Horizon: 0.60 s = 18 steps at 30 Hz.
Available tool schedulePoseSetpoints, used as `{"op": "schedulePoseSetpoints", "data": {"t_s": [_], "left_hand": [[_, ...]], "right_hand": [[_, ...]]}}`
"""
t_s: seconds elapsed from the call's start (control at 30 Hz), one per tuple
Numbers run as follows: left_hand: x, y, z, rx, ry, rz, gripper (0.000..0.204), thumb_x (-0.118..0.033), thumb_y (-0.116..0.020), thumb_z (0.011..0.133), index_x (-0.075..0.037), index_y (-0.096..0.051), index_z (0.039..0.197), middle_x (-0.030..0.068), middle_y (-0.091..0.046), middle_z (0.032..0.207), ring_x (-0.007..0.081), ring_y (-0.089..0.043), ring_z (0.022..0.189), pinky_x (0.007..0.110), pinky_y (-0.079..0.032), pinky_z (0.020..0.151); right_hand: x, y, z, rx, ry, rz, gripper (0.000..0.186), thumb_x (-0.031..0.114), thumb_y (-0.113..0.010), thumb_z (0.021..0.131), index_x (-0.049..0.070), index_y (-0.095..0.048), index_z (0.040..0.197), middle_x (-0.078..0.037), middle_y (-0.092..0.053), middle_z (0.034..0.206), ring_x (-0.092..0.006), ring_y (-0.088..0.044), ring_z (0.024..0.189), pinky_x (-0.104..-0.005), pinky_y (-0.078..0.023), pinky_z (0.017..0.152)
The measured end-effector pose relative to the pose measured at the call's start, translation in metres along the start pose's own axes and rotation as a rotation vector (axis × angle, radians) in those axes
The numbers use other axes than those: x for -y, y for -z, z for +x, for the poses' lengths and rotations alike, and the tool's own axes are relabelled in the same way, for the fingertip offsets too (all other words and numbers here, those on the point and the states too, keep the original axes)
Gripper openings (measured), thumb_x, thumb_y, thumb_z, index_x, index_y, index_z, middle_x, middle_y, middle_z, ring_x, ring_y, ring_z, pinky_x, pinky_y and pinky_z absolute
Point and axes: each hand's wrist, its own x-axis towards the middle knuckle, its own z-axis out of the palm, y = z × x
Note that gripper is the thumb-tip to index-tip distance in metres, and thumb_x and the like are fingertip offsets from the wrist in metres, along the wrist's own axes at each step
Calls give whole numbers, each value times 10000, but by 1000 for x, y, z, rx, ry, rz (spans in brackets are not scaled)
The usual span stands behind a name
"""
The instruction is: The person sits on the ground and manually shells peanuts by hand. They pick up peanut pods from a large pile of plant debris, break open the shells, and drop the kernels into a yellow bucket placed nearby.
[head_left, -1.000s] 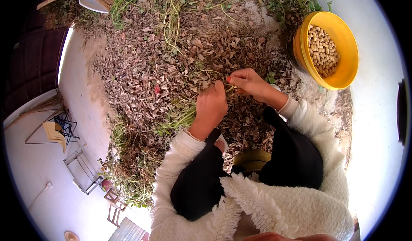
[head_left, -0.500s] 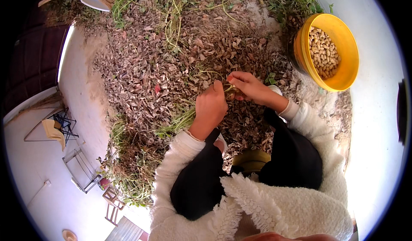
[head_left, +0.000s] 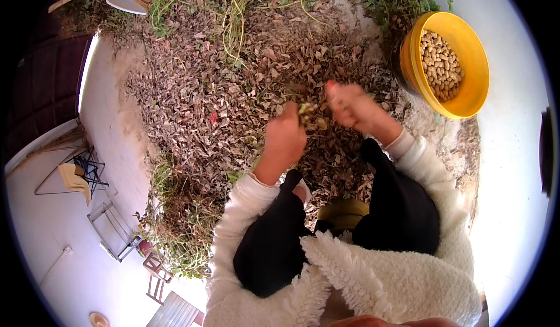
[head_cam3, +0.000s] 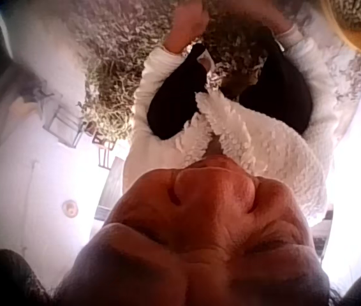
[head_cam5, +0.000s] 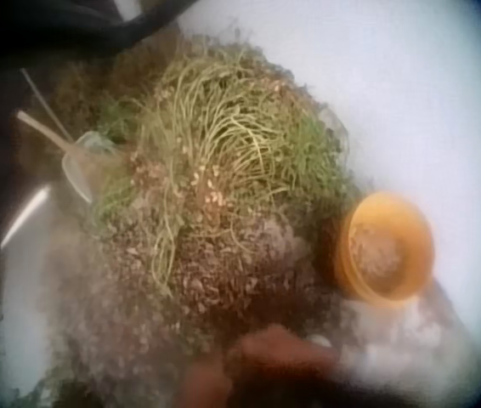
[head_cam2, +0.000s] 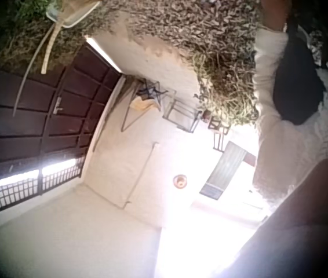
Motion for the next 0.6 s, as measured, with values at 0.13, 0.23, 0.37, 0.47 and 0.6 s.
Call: {"op": "schedulePoseSetpoints", "data": {"t_s": [0.13, 0.23, 0.37, 0.47, 0.6], "left_hand": [[14, 8, -3, -91, 60, -189, 305, 22, -509, 815, 97, -495, 1110, 256, -590, 662, 424, -617, 606, 429, -480, 551], [11, 8, 0, -93, 74, -324, 295, 24, -491, 817, 99, -512, 1102, 243, -618, 734, 364, -619, 638, 391, -479, 590], [9, 8, 0, -51, 151, -387, 280, 50, -446, 788, 79, -545, 1049, 203, -654, 834, 265, -626, 697, 344, -485, 666], [11, 4, 0, -45, 145, -382, 280, 49, -449, 786, 70, -546, 1048, 209, -645, 818, 298, -644, 712, 365, -487, 657], [14, 2, -2, -94, 61, -286, 240, 23, -523, 794, 102, -491, 1019, 260, -600, 701, 427, -625, 671, 453, -472, 582]], "right_hand": [[24, 12, -11, 101, 121, -79, 328, 272, -535, 953, 62, -539, 701, 26, -434, 558, -67, -431, 446, -207, -220, 355], [-2, -2, 0, 161, -27, -178, 334, 317, -481, 999, 29, -607, 885, -9, -513, 690, -65, -449, 526, -180, -236, 373], [-18, -15, 7, 164, -93, -258, 560, 557, -419, 978, 36, -602, 882, 24, -477, 678, -38, -368, 509, -175, -234, 417], [-18, -24, 7, 235, -147, -164, 510, 530, -448, 979, 63, -556, 806, 30, -449, 664, -29, -334, 504, -195, -220, 414], [-21, -19, 7, 324, -15, -267, 470, 464, -489, 987, 106, -446, 685, 52, -362, 590, -34, -269, 470, -213, -199, 410]]}}
